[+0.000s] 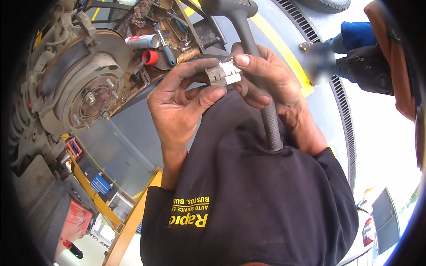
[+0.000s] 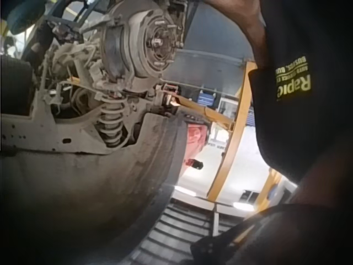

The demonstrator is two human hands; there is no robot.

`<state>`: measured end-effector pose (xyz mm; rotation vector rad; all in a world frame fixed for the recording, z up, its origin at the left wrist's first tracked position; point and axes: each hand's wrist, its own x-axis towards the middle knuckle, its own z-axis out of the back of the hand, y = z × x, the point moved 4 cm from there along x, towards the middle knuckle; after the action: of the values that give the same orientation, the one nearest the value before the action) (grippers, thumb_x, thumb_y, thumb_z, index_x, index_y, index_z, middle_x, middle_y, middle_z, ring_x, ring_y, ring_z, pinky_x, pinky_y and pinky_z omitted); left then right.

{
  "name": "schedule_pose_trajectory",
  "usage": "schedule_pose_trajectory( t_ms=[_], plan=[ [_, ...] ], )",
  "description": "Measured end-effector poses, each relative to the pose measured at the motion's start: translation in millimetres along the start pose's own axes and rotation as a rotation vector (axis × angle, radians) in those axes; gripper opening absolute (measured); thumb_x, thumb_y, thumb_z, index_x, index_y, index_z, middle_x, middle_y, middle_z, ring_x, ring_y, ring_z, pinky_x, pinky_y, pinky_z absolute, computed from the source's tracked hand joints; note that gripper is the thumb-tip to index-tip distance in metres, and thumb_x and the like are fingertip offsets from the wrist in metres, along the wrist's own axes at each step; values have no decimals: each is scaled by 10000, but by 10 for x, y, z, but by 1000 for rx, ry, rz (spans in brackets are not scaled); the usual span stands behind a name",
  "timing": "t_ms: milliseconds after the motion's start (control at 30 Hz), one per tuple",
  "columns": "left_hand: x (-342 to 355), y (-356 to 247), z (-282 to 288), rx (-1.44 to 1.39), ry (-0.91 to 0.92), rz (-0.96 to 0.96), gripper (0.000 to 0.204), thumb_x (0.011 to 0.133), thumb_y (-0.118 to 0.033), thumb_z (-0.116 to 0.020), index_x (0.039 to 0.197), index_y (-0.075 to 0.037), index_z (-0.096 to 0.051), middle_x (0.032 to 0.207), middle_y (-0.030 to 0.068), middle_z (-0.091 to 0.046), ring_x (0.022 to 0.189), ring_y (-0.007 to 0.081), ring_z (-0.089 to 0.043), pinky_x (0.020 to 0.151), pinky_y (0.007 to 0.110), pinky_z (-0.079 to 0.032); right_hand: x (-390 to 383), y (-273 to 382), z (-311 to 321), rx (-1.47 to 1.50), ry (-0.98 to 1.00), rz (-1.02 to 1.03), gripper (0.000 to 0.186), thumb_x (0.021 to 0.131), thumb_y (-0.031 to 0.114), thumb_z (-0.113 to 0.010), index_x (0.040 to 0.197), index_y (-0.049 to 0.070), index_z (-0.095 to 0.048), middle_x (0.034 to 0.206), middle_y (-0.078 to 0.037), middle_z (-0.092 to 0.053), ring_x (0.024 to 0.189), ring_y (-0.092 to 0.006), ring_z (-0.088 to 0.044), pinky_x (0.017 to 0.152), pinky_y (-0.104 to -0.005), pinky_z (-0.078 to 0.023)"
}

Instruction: The person works on a car's brake assembly, using a hammer and pliers to remove and install small metal components. The person repeatedly removes a small metal clip, inspects it, and attempts to reinsert it into the brake caliper area.

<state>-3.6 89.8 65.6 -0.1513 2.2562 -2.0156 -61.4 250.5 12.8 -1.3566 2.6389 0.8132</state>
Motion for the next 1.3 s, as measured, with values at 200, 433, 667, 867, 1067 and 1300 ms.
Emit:
schedule_pose_trajectory(
  t_ms=[200, 433, 667, 867, 1067, 1300],
  plan=[
    [-4, 88, 25, -16, -8, -48, 426, 799, 44, -852, 1184, 90, -675, 1163, 168, -711, 1036, 204, -712, 858, 301, -651, 10, -34, 34, 25, 3, -10, 230, 994, 231, -712, 950, 19, -636, 718, -110, -687, 385, -70, -511, 366, -226, -400],
    [15, 124, 58, 193, 5, -188, 391, 796, 35, -853, 1151, 70, -695, 1115, 170, -726, 967, 208, -737, 794, 298, -664, 17, -76, 64, 61, 0, -25, 251, 998, 235, -707, 936, 0, -646, 718, -111, -694, 384, -66, -513, 370, -230, -423],
    [7, 129, 57, 239, -1, -189, 376, 800, 23, -853, 1143, 59, -703, 1112, 154, -730, 965, 203, -738, 785, 297, -666, 36, -140, 119, 110, 5, -40, 262, 997, 241, -708, 927, -6, -657, 736, -127, -714, 375, -65, -518, 363, -234, -441],
    [2, 126, 47, 294, 0, -208, 377, 794, -7, -865, 1137, 44, -716, 1106, 132, -732, 958, 188, -738, 777, 291, -664, 37, -170, 146, 121, -6, -69, 262, 995, 239, -708, 915, -7, -664, 731, -118, -710, 379, -56, -514, 362, -230, -446],
    [-12, 97, 23, 351, -12, -207, 378, 788, -19, -871, 1135, 27, -729, 1090, 118, -732, 953, 180, -735, 772, 289, -663, 41, -208, 168, 135, -19, -85, 272, 1000, 238, -699, 903, -15, -680, 734, -104, -706, 384, -49, -511, 364, -224, -449],
    [14, 93, 12, 356, -18, -202, 369, 796, -35, -870, 1133, 26, -731, 1085, 116, -732, 961, 180, -731, 776, 293, -663, 79, -218, 190, 131, -8, -90, 269, 1001, 236, -696, 893, -10, -686, 734, -108, -705, 381, -51, -506, 366, -227, -453]
  ],
)
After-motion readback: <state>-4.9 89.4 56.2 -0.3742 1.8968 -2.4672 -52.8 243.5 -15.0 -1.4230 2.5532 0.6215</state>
